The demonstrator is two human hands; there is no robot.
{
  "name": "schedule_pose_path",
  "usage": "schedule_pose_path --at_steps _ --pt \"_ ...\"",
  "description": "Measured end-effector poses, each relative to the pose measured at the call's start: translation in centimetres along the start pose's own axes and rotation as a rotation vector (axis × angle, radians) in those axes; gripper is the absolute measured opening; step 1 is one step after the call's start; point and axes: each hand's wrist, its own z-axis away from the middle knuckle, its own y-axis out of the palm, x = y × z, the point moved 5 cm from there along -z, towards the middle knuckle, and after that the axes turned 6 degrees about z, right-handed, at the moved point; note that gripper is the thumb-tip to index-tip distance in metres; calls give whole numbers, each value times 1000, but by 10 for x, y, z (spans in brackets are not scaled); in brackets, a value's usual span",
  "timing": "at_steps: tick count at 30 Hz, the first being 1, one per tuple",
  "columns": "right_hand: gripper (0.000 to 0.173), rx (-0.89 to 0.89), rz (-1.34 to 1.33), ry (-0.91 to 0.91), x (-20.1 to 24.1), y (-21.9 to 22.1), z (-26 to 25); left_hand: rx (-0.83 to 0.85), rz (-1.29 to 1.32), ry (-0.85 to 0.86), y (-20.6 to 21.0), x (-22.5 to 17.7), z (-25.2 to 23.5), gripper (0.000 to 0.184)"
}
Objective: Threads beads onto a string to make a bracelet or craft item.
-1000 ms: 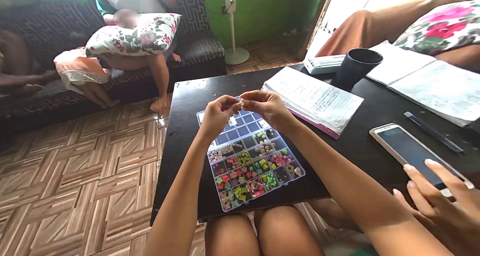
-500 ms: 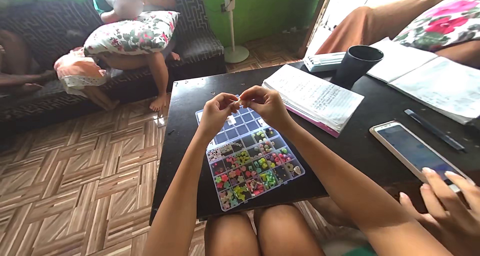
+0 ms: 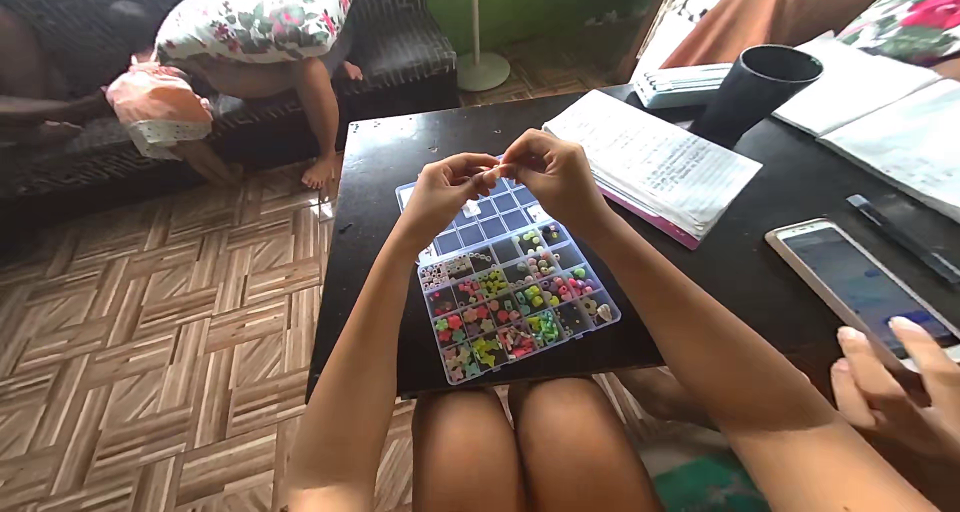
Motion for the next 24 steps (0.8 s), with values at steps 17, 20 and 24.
schedule_pose_path --at_steps 17,20,24 --pt "7 -53 -181 104 1 -8 -4 -14 -110 72 -10 -2 -2 13" --pt "6 -54 -194 100 1 -8 -4 -14 -116 69 -9 -2 -3 13" --pt "4 -56 -218 102 2 -8 -4 -21 -183 98 -13 1 -3 14"
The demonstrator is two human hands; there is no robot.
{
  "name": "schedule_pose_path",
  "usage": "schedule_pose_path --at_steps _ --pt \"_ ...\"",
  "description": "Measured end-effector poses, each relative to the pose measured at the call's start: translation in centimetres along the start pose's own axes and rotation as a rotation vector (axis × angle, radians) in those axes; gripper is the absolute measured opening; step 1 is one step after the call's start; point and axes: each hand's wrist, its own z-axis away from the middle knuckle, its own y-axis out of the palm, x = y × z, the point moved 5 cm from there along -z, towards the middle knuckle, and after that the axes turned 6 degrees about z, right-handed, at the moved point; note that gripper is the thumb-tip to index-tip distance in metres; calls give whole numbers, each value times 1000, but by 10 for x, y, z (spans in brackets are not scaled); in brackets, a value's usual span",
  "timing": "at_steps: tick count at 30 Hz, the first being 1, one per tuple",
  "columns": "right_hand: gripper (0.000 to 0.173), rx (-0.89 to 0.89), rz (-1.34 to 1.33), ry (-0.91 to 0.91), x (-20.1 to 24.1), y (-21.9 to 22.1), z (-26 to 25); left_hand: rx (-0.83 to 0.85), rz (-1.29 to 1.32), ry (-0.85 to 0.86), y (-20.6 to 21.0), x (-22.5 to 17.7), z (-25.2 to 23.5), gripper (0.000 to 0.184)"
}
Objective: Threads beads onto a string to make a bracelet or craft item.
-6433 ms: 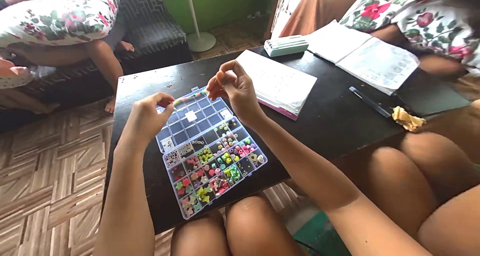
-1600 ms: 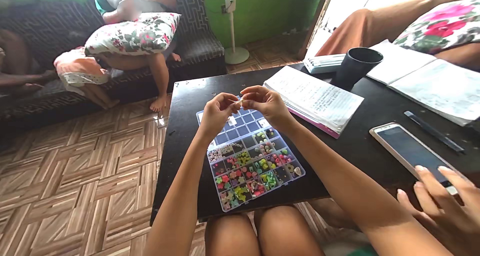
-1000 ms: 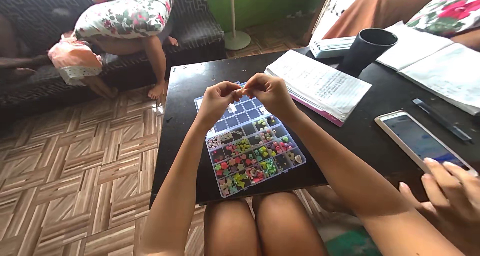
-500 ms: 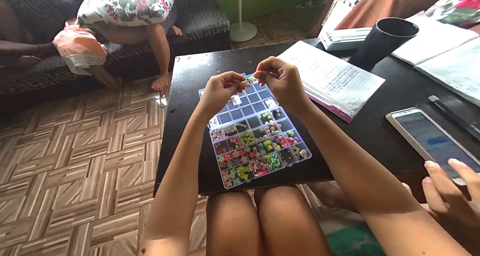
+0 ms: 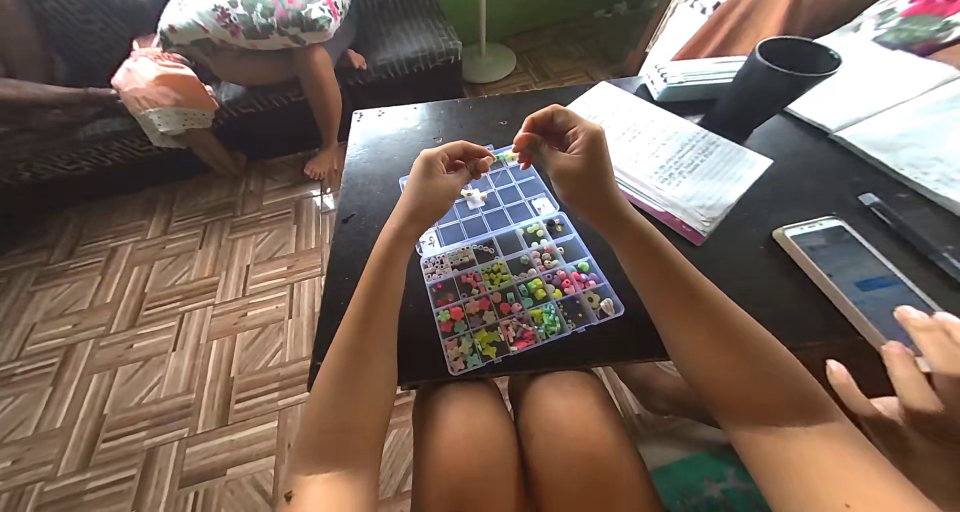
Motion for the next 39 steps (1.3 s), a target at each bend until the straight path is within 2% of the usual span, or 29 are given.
schedule_pose_path --at_steps 4,7,9,11,15,18,22,25,27,32,36,39 --pt "8 49 67 36 -5 1 -1 62 -344 -1 -4 4 2 19" --pt "14 73 177 80 -8 0 0 158 -469 -32 -5 14 2 19" --pt "16 77 260 81 -9 -1 0 160 -492 -4 -7 18 1 19" --pt "18 94 356 51 -10 -1 0 74 -487 44 -15 13 1 21" --pt "23 139 499 -1 -15 4 1 -210 -517 92 -38 -2 3 24" --pt "25 231 566 -25 -23 16 6 -271 -524 95 -37 -2 2 23" --pt "24 386 662 -7 -29 35 16 -130 -497 96 -22 3 0 22" --pt "14 373 651 -46 -28 36 16 88 -436 63 -8 7 2 20" --pt "13 371 639 -50 -28 35 16 158 -418 40 -1 8 3 18" --pt "28 396 663 -45 -29 40 16 136 -385 12 -5 10 3 20" --pt "18 465 648 -17 -26 44 11 239 -371 -58 1 14 2 24" --pt "16 482 658 -3 -25 40 11 242 -412 -48 5 19 2 21"
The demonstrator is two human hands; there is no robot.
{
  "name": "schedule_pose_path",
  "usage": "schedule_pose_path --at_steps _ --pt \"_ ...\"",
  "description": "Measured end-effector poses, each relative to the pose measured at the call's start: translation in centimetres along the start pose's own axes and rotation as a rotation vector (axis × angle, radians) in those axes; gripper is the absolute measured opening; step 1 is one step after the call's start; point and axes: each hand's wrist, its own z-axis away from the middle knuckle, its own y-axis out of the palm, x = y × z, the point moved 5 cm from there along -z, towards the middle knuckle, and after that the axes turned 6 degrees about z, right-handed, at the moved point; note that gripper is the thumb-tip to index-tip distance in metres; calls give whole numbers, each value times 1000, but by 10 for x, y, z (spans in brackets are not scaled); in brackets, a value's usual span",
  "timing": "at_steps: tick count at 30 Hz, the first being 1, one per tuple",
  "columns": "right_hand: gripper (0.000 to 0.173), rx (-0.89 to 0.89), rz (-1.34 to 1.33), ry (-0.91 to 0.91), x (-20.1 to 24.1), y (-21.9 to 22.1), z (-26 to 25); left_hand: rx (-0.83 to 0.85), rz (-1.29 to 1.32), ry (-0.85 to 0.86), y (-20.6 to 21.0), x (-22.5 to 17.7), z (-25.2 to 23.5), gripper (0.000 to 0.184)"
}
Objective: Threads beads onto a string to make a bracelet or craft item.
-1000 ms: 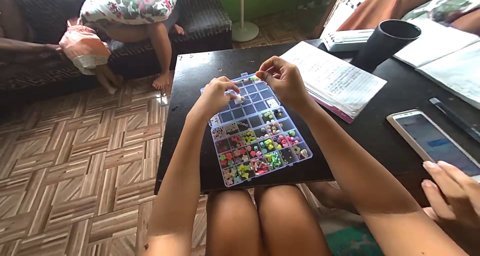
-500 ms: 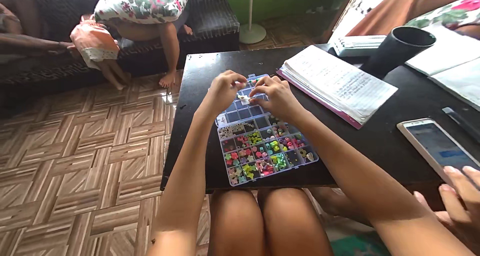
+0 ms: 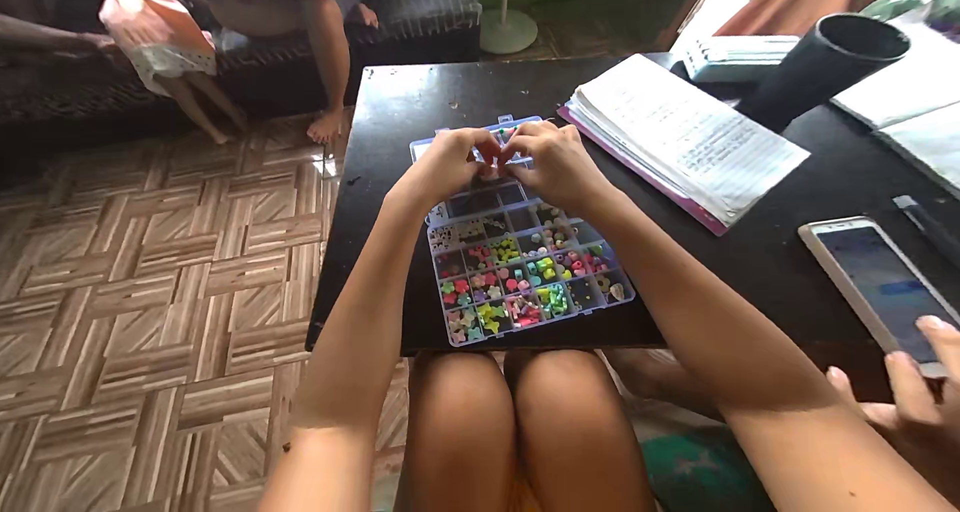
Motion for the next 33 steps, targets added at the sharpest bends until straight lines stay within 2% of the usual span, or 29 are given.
schedule_pose_path --at_steps 4,7,10,12,14,17,19,21,22,26,27,30,31,33 --pt "18 -33 -18 15 -9 -13 1 -15 -56 57 3 -1 -1 15" --pt "23 -150 -20 84 -25 -40 3 4 -70 29 2 -3 -1 12" --pt "26 -306 -127 242 -39 -77 15 -18 -45 54 2 -1 -1 10" --pt "21 -350 -256 240 -44 -90 22 -30 -29 61 1 0 -1 9" --pt "17 -176 -413 86 -33 -90 26 -36 -26 67 1 1 -1 9" --pt "11 253 -497 -148 -1 -65 31 -41 -44 83 1 0 0 10" --pt "9 487 -477 -192 17 -44 33 -44 -51 100 0 0 0 10" --pt "14 597 -437 -155 24 -34 34 -65 -28 133 -1 0 0 10" --pt "19 568 -421 -132 22 -35 33 -80 -6 148 -2 -1 0 10" --pt "35 121 -312 17 1 -51 19 -109 93 172 -4 -11 2 9" --pt "38 55 -287 50 -4 -49 16 -109 114 182 -3 -13 2 9" --pt "46 125 -281 96 -5 -32 12 -111 172 213 0 -18 1 10" --pt "43 171 -278 98 -3 -28 11 -114 180 220 0 -18 1 10" --pt "25 189 -266 79 -4 -27 11 -129 154 222 -2 -17 1 10"
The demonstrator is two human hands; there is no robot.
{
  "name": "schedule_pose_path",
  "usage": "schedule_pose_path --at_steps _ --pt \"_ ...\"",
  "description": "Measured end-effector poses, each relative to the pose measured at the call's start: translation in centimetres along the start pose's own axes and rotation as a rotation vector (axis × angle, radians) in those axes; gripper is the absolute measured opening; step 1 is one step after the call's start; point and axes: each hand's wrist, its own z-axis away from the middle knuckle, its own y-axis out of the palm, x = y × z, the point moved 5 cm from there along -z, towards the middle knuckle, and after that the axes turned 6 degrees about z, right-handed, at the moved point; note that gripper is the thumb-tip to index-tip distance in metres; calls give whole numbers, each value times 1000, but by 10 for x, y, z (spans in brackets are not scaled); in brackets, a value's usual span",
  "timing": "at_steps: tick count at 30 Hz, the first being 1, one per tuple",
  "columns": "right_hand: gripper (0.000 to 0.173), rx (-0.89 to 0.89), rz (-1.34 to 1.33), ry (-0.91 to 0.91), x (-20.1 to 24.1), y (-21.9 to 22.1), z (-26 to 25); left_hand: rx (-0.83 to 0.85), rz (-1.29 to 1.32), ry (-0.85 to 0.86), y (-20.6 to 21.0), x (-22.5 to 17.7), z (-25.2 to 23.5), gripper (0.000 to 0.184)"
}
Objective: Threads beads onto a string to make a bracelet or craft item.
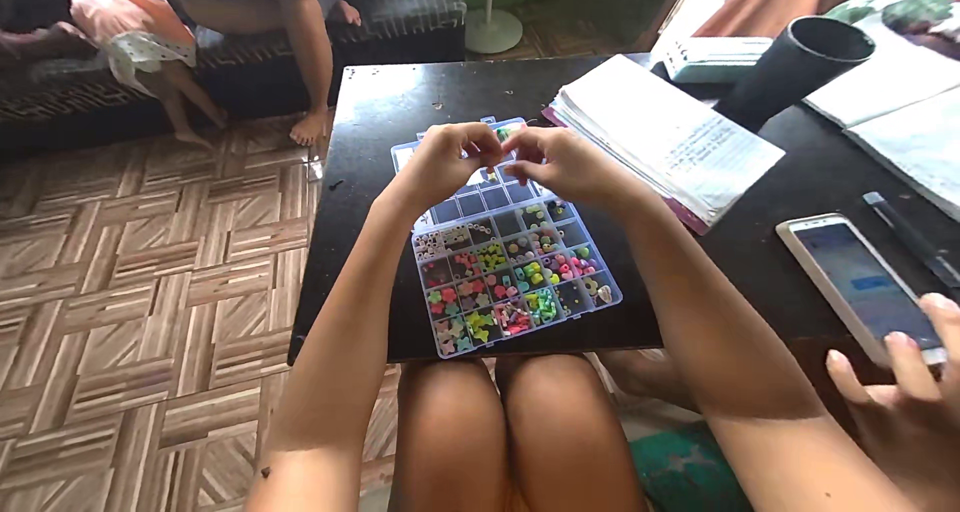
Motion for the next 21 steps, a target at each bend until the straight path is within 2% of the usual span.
schedule_pose_path --at_steps 1,5,12,17,21 --pt "19 -25 0 -18 -3 -4 1 -10 -39 -9 -3 0 0 11" --pt "20 -100 -60 -41 -15 -25 8 -24 -194 -68 -14 6 3 13" --pt "18 -310 -119 -35 -21 -46 14 76 -235 -137 -13 14 5 11" --pt "17 -328 -95 -99 -8 -33 10 33 -9 -173 -9 2 0 33" --pt "15 -311 -65 -169 1 -21 8 11 319 -211 2 -14 -2 32"
